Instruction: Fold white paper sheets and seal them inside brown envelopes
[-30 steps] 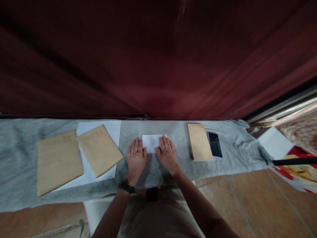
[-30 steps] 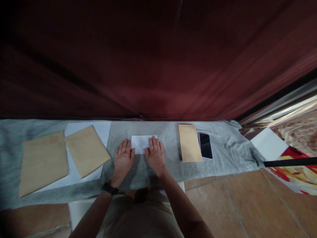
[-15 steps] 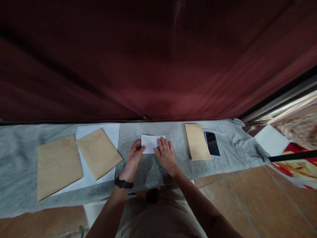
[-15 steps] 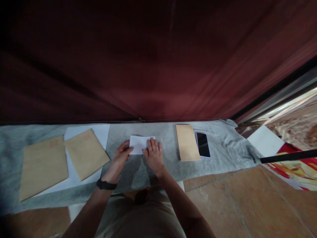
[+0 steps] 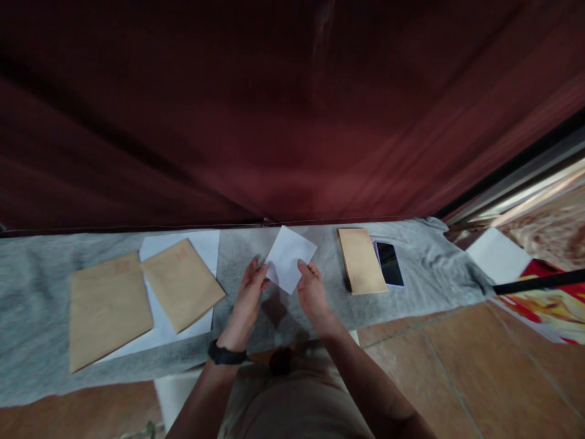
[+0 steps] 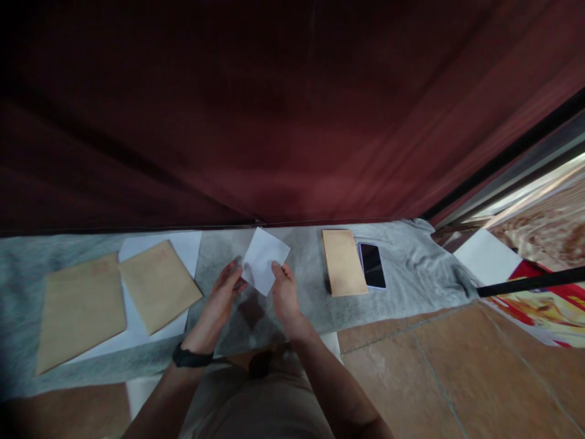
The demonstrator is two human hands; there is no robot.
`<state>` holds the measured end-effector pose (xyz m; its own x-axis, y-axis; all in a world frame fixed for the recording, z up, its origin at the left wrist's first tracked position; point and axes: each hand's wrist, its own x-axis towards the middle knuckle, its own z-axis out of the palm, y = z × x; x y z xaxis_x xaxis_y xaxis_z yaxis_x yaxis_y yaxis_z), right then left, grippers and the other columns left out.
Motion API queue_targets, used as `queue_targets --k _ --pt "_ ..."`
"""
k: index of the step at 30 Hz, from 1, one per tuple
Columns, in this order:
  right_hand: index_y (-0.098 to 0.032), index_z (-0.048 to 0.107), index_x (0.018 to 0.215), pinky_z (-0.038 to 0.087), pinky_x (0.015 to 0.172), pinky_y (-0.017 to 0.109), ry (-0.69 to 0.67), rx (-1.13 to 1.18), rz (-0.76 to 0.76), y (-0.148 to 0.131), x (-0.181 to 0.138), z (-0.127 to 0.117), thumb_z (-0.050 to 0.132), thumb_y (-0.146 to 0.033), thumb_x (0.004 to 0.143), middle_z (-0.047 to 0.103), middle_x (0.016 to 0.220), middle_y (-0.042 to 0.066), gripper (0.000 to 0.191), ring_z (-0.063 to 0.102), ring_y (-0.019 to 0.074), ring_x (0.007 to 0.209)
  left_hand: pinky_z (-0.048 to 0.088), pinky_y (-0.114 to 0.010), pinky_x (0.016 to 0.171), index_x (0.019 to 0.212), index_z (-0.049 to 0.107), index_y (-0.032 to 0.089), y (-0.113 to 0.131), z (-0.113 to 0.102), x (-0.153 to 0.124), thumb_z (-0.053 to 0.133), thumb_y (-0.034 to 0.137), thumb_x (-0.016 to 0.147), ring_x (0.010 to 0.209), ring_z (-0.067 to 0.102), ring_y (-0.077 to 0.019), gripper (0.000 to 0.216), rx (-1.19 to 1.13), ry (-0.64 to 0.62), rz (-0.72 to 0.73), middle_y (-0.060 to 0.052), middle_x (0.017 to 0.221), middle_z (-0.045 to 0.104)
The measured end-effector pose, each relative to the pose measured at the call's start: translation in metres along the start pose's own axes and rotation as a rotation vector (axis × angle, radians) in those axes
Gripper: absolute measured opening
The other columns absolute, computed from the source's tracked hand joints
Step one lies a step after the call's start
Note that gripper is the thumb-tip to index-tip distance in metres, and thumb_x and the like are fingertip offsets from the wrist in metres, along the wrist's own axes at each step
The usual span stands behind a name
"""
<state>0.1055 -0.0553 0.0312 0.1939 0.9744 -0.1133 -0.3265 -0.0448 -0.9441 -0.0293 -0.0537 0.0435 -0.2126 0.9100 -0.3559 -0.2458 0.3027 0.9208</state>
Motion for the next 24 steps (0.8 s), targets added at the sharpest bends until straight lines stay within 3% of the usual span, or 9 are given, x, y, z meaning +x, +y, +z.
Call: queue_targets --k 4,6,12,14,18,22,24 --pt "-0.019 0.064 0.11 0.062 0.076 0.037 0.073 0.023 0.026 0.014 -0.003 -0.01 0.058 -0.047 0.092 0.078 0.104 0.01 0.034 0.076 0.0252 0.091 0.055 -0.032 0.07 0.148 0.05 0.019 -0.018 -0.013 0.013 0.072 0.043 0.082 0.074 0.066 -0.0184 0.074 0.205 -0.047 0.066 -0.002 0.087 0.069" --pt "-0.018 0.064 0.116 0.062 0.073 0.036 0.109 -0.029 0.018 0.022 -0.002 -0.023 0.058 -0.046 0.092 0.078 0.106 0.011 0.037 0.076 0.0249 0.088 0.054 -0.032 0.067 0.148 0.051 0.019 -0.02 -0.021 0.022 0.068 0.035 0.083 0.068 0.063 -0.0175 0.069 0.371 -0.076 0.152 0.001 0.081 0.067" --pt "-0.017 0.063 0.133 0.058 0.066 0.033 0.077 -0.47 -0.108 0.038 0.008 -0.068 0.049 -0.034 0.094 0.076 0.091 0.006 0.045 0.07 0.022 0.074 0.055 -0.037 0.085 0.145 0.058 0.019 -0.007 -0.037 0.043 0.061 0.02 0.085 0.086 0.069 -0.0226 0.06 0.873 -0.143 0.308 -0.007 0.102 0.075" --pt "-0.016 0.062 0.137 0.06 0.075 0.037 0.059 -0.655 -0.215 0.039 0.006 -0.075 0.047 -0.028 0.094 0.075 0.097 0.008 0.047 0.071 0.0229 0.082 0.055 -0.039 0.088 0.15 0.053 0.019 -0.005 -0.035 0.045 0.059 0.019 0.087 0.091 0.071 -0.0253 0.063 0.964 -0.146 0.319 -0.009 0.106 0.076" --pt "-0.015 0.064 0.138 0.051 0.109 0.045 -0.02 -1.043 -0.456 0.035 -0.005 -0.068 0.043 -0.019 0.099 0.068 0.132 0.016 0.045 0.063 0.0264 0.123 0.055 -0.039 0.092 0.153 0.05 0.019 -0.007 -0.03 0.046 0.058 0.018 0.089 0.098 0.073 -0.0275 0.064 1.089 -0.165 0.353 -0.011 0.114 0.077" --pt "-0.019 0.055 0.15 0.043 0.121 0.045 -0.255 -1.269 -0.554 0.036 -0.012 -0.049 0.041 -0.021 0.105 0.057 0.153 0.01 0.048 0.051 0.0235 0.143 0.056 -0.039 0.093 0.155 0.048 0.019 -0.011 -0.031 0.05 0.057 0.018 0.091 0.098 0.074 -0.0263 0.064 1.117 -0.185 0.362 -0.012 0.119 0.077" --pt "-0.018 0.047 0.157 0.037 0.124 0.048 -0.308 -1.382 -0.555 0.039 -0.013 -0.043 0.044 -0.027 0.106 0.049 0.161 0.011 0.051 0.043 0.025 0.15 0.057 -0.039 0.094 0.156 0.046 0.019 -0.013 -0.033 0.051 0.057 0.018 0.092 0.101 0.074 -0.0263 0.064 1.118 -0.192 0.381 -0.012 0.123 0.075"
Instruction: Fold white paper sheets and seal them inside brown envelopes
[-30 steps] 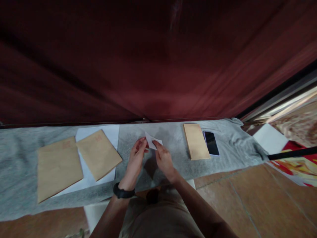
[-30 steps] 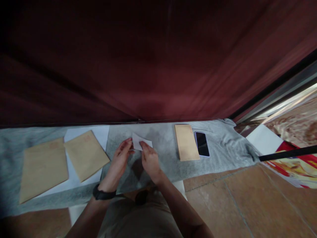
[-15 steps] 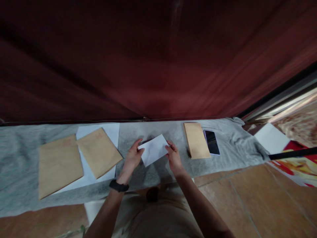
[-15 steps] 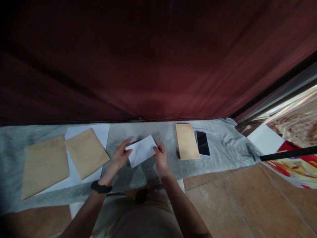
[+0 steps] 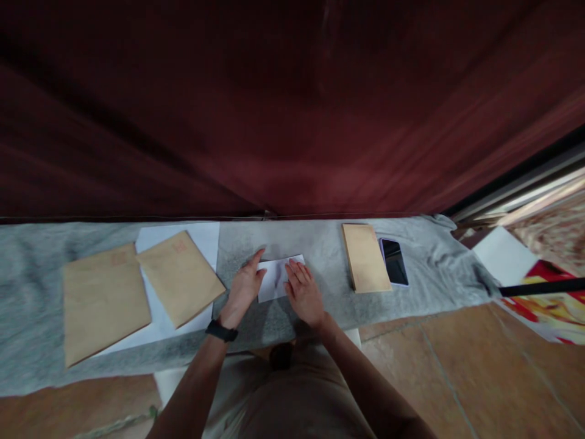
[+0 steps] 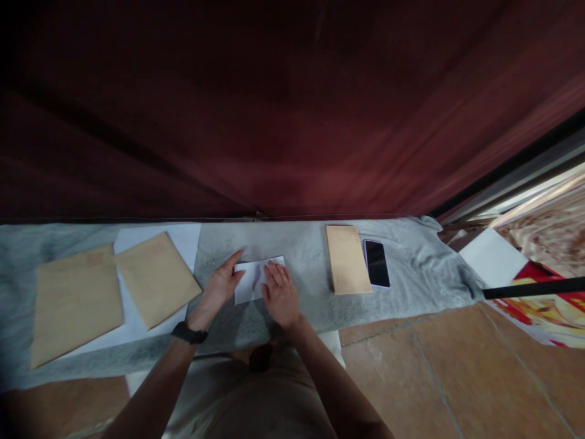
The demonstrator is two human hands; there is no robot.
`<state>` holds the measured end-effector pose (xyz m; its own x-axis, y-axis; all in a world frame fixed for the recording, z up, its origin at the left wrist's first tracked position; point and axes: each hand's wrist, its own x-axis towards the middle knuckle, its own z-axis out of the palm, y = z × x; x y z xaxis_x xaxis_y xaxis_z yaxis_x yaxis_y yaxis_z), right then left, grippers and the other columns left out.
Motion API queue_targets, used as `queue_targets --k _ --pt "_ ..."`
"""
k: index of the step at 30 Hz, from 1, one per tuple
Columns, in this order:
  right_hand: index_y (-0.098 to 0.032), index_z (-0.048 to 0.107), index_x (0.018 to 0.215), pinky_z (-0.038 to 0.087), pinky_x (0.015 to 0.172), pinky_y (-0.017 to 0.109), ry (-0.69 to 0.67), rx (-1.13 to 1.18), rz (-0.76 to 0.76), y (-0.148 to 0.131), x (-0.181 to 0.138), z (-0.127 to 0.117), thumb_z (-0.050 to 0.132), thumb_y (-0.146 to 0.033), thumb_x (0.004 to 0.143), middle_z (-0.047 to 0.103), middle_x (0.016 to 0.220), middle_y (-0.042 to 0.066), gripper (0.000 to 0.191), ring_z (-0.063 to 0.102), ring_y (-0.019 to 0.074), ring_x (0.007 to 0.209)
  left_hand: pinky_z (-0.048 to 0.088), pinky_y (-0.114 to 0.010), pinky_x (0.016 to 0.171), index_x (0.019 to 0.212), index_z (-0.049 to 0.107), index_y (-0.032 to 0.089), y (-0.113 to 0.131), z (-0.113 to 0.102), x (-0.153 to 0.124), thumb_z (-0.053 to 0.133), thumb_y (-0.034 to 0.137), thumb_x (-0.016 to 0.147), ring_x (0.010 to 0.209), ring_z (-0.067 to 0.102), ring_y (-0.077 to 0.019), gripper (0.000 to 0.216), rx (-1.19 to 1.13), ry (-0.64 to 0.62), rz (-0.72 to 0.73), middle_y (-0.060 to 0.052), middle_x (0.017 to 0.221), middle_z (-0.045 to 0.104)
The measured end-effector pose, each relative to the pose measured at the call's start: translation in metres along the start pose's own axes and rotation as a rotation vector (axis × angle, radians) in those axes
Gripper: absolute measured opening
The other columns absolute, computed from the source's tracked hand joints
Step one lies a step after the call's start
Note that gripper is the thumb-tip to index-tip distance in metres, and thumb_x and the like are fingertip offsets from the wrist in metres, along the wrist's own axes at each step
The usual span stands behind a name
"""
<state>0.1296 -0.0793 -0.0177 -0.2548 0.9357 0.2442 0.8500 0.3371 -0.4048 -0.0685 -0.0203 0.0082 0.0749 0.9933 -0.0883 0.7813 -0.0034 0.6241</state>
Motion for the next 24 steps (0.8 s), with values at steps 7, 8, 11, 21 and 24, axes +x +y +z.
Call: queue_targets --k 7,8,11,21,24 --pt "-0.011 0.037 0.161 0.028 0.127 0.051 -0.028 -0.165 0.005 -0.002 -0.005 0.011 0.042 -0.037 0.109 0.034 0.168 0.016 0.059 0.031 0.0288 0.157 0.043 -0.051 0.118 0.152 0.049 0.016 0.012 0.023 -0.026 0.039 0.018 0.102 0.141 0.053 -0.0302 0.052 0.187 0.296 0.207 -0.018 0.151 0.057" --pt "-0.011 0.036 0.162 0.028 0.127 0.052 -0.03 -0.174 -0.003 -0.001 -0.006 0.011 0.041 -0.035 0.109 0.033 0.169 0.016 0.058 0.031 0.0289 0.157 0.041 -0.051 0.121 0.154 0.047 0.015 0.017 0.031 -0.032 0.036 0.019 0.104 0.147 0.047 -0.029 0.052 0.19 0.296 0.275 -0.017 0.156 0.053" --pt "-0.012 0.035 0.163 0.027 0.128 0.051 -0.04 -0.2 -0.029 0.003 -0.009 0.014 0.038 -0.023 0.106 0.032 0.169 0.014 0.058 0.029 0.0274 0.158 0.036 -0.048 0.126 0.156 0.045 0.016 0.03 0.053 -0.047 0.039 0.034 0.106 0.154 0.039 -0.0257 0.053 0.199 0.199 0.382 -0.013 0.162 0.048" --pt "-0.005 0.02 0.166 0.029 0.125 0.055 0.054 -0.224 0.039 0.003 -0.015 0.017 0.034 -0.027 0.108 0.029 0.169 0.023 0.063 0.029 0.0317 0.157 0.024 -0.05 0.13 0.16 0.039 0.011 0.021 0.051 -0.061 0.038 0.036 0.106 0.159 0.028 -0.0254 0.06 0.386 0.125 0.281 -0.014 0.167 0.038" --pt "-0.005 0.017 0.167 0.031 0.124 0.056 0.095 -0.213 0.042 0.007 -0.018 0.017 0.034 -0.034 0.11 0.031 0.167 0.024 0.065 0.032 0.0332 0.156 0.026 -0.05 0.13 0.16 0.04 0.011 0.017 0.047 -0.064 0.038 0.033 0.106 0.158 0.029 -0.0265 0.058 0.408 0.166 0.242 -0.014 0.167 0.037"
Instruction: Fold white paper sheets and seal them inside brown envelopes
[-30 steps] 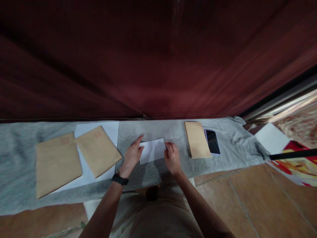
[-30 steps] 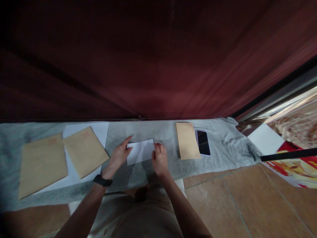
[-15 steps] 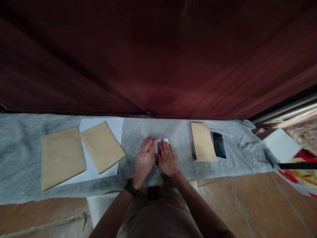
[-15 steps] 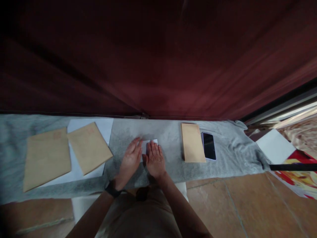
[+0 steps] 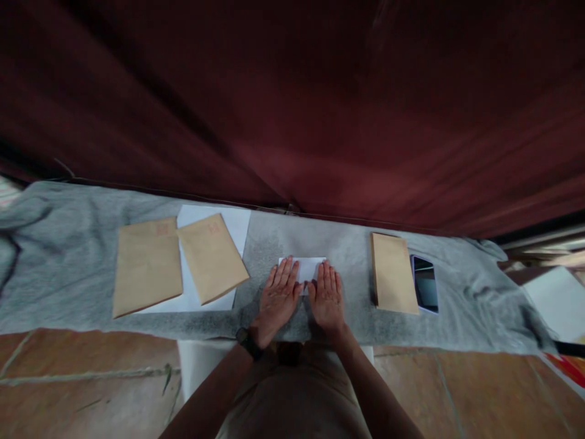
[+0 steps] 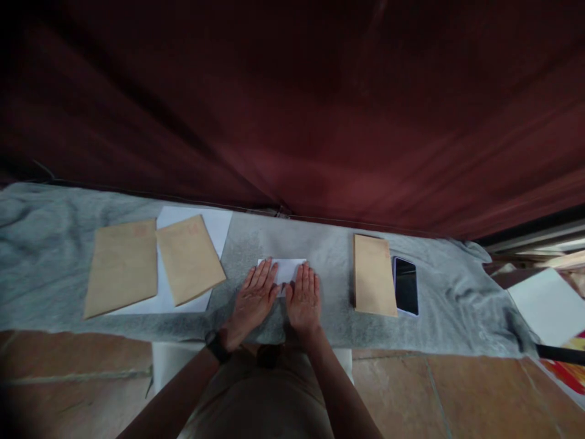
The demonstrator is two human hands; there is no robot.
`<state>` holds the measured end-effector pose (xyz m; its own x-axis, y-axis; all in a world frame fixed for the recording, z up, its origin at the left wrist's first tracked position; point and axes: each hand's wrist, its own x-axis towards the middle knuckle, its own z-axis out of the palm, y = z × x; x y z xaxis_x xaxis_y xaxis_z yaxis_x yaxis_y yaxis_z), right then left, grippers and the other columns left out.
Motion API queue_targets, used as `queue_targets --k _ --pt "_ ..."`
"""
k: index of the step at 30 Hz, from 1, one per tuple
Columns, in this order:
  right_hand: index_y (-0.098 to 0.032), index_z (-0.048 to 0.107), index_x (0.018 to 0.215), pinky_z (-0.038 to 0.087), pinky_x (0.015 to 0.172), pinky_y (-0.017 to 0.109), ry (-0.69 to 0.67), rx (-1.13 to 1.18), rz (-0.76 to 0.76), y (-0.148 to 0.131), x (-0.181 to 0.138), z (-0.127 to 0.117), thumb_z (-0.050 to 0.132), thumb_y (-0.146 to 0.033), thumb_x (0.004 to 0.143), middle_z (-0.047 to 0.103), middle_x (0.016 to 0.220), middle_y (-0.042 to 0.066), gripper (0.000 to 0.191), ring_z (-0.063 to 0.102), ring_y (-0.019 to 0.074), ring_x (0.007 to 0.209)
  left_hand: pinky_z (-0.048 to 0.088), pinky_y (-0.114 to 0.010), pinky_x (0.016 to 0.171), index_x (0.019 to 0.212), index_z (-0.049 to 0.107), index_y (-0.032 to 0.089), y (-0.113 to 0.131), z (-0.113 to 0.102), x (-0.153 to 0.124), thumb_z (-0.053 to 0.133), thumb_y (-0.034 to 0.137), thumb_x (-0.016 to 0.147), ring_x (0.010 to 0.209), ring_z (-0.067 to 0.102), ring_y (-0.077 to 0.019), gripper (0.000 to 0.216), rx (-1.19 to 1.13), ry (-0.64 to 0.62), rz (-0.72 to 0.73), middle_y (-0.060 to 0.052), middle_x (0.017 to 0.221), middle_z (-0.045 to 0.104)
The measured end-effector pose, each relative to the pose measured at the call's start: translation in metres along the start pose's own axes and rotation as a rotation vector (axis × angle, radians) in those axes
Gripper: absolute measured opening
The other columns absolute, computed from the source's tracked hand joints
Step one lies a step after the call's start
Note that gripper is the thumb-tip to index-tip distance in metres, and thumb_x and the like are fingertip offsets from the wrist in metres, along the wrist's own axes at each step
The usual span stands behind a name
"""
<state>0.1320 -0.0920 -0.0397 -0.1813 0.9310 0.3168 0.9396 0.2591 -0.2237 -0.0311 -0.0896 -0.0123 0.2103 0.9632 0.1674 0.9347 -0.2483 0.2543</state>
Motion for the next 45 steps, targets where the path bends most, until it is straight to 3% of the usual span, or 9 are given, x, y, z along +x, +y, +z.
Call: queue_targets --k 13,16,19,26,30,34,37,40,45 --pt "-0.013 0.02 0.168 0.033 0.122 0.056 0.025 -0.039 0.001 0.034 -0.014 -0.008 0.031 -0.033 0.112 0.041 0.164 0.019 0.06 0.041 0.0337 0.151 0.026 -0.05 0.129 0.159 0.041 0.013 -0.007 -0.003 -0.012 0.039 0.039 0.107 0.157 0.032 -0.0265 0.058 0.043 0.025 -0.075 -0.014 0.166 0.04" --pt "-0.014 0.019 0.168 0.034 0.122 0.057 0.048 0.002 -0.003 0.028 -0.006 -0.011 0.031 -0.034 0.111 0.036 0.167 0.018 0.061 0.036 0.0332 0.154 0.027 -0.05 0.129 0.159 0.041 0.014 -0.007 -0.001 -0.012 0.04 0.039 0.107 0.157 0.033 -0.0267 0.058 0.05 0.033 -0.07 -0.014 0.166 0.04" --pt "-0.016 0.021 0.168 0.035 0.122 0.057 0.023 0.06 -0.104 0.013 0.004 -0.011 0.031 -0.034 0.111 0.03 0.171 0.016 0.06 0.031 0.0313 0.157 0.026 -0.05 0.129 0.159 0.042 0.014 -0.008 0.0 -0.011 0.041 0.039 0.106 0.157 0.032 -0.0269 0.058 0.06 0.038 -0.072 -0.013 0.166 0.04" --pt "-0.014 0.037 0.162 0.032 0.123 0.054 -0.026 -0.032 -0.187 -0.001 0.007 0.001 0.035 -0.028 0.11 0.036 0.167 0.017 0.054 0.035 0.0308 0.155 0.033 -0.049 0.127 0.156 0.044 0.012 -0.013 0.001 -0.025 0.044 0.031 0.105 0.155 0.036 -0.0266 0.054 -0.024 0.067 -0.011 -0.015 0.165 0.042" --pt "-0.015 0.036 0.163 0.03 0.124 0.051 -0.019 -0.057 -0.185 0.002 0.005 0.004 0.037 -0.03 0.11 0.035 0.168 0.016 0.054 0.034 0.03 0.156 0.037 -0.049 0.125 0.157 0.043 0.019 -0.036 -0.014 -0.035 0.047 0.029 0.104 0.156 0.035 -0.0271 0.053 -0.141 0.196 -0.013 -0.014 0.166 0.041" --pt "-0.015 0.037 0.162 0.028 0.125 0.051 -0.025 -0.063 -0.173 0.001 0.005 0.004 0.038 -0.03 0.11 0.035 0.168 0.015 0.054 0.034 0.0302 0.156 0.038 -0.056 0.124 0.157 0.042 0.025 -0.08 -0.04 -0.037 0.052 0.033 0.103 0.156 0.033 -0.0322 0.056 -0.218 0.393 -0.207 -0.014 0.168 0.037" --pt "-0.015 0.038 0.162 0.028 0.125 0.051 -0.034 -0.057 -0.154 -0.001 0.006 0.003 0.037 -0.029 0.11 0.035 0.168 0.015 0.054 0.034 0.03 0.155 0.042 -0.056 0.121 0.156 0.044 0.027 -0.097 -0.048 -0.035 0.047 0.032 0.104 0.154 0.038 -0.0324 0.052 -0.29 0.419 -0.296 -0.012 0.166 0.04" --pt "-0.015 0.038 0.162 0.028 0.125 0.052 -0.044 -0.04 -0.139 -0.004 0.007 0.001 0.038 -0.03 0.11 0.035 0.168 0.016 0.053 0.034 0.0298 0.155 0.041 -0.053 0.123 0.153 0.048 0.025 -0.081 -0.038 -0.034 0.045 0.034 0.105 0.151 0.043 -0.0297 0.049 -0.31 0.354 -0.203 -0.012 0.163 0.045" --pt "-0.014 0.042 0.159 0.028 0.125 0.053 -0.076 0.006 -0.108 -0.005 0.008 -0.003 0.043 -0.029 0.109 0.035 0.168 0.017 0.053 0.033 0.0301 0.156 0.04 -0.053 0.123 0.15 0.052 0.021 -0.021 -0.005 -0.035 0.047 0.031 0.104 0.152 0.041 -0.0291 0.048 -0.255 0.141 0.059 -0.012 0.161 0.049"
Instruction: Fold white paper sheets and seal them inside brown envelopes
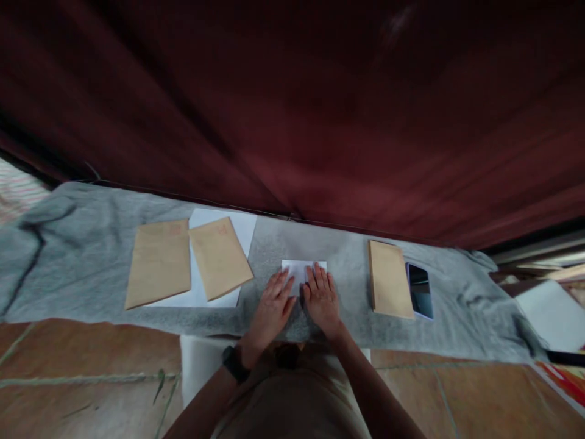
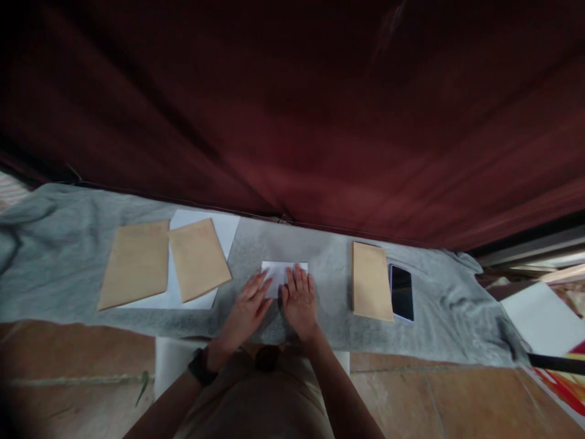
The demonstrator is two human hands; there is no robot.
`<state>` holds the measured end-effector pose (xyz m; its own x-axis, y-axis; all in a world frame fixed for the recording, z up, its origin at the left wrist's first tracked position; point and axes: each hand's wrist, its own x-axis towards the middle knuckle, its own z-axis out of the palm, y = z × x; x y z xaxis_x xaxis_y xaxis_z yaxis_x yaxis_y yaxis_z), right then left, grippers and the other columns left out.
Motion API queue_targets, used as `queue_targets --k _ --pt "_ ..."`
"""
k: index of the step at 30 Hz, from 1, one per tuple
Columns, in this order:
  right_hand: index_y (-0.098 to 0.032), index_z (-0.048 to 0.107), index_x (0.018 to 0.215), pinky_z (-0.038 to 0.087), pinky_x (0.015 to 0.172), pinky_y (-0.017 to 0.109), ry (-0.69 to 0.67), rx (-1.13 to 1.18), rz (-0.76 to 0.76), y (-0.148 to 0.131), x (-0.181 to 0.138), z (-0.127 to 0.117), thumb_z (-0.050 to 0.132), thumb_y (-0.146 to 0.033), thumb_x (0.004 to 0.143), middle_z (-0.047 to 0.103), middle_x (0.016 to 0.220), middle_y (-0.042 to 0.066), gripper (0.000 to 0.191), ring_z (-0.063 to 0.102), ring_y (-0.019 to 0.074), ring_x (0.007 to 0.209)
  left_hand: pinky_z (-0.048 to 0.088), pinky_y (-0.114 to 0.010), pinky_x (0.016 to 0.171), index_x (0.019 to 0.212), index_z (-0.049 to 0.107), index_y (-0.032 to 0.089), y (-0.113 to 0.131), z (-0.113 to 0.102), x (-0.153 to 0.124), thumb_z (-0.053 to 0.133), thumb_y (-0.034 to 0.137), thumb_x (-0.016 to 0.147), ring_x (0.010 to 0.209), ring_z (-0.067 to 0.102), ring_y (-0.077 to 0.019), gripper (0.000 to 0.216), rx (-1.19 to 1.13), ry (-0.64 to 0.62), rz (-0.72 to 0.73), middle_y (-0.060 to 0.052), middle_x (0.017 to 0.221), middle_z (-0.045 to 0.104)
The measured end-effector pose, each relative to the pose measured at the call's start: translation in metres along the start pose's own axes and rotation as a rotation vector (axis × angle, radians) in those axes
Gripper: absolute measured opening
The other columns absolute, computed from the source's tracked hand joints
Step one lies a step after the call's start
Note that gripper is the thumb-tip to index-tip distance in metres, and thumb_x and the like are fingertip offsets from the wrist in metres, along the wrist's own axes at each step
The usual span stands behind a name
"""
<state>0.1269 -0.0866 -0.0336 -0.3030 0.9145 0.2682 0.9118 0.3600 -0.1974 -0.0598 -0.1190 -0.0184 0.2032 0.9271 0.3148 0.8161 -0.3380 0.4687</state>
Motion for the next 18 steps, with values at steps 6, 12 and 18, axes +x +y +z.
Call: queue_targets --k 6,12,18 --pt "-0.016 0.056 0.148 0.037 0.119 0.047 -0.097 0.131 0.038 0.015 0.032 -0.014 0.044 -0.021 0.106 0.056 0.154 0.015 0.044 0.05 0.0266 0.143 0.034 -0.056 0.126 0.148 0.057 0.017 0.014 0.011 -0.003 0.049 0.033 0.103 0.154 0.038 -0.0312 0.048 0.123 -0.086 0.029 -0.014 0.161 0.048" --pt "-0.018 0.062 0.14 0.041 0.113 0.041 -0.331 0.101 0.161 0.027 0.081 -0.032 0.054 -0.02 0.1 0.061 0.143 0.015 0.041 0.056 0.0279 0.129 0.034 -0.054 0.126 0.147 0.057 0.015 0.014 0.007 -0.003 0.049 0.036 0.103 0.153 0.039 -0.0306 0.05 0.123 -0.069 0.027 -0.016 0.161 0.047" --pt "-0.02 0.072 0.12 0.043 0.108 0.037 -0.427 0.184 0.163 0.04 0.099 -0.041 0.065 -0.017 0.089 0.068 0.128 0.011 0.032 0.058 0.0254 0.123 0.034 -0.053 0.126 0.147 0.056 0.016 0.013 0.011 -0.006 0.05 0.037 0.103 0.154 0.039 -0.0311 0.05 0.09 -0.039 0.004 -0.016 0.163 0.045"
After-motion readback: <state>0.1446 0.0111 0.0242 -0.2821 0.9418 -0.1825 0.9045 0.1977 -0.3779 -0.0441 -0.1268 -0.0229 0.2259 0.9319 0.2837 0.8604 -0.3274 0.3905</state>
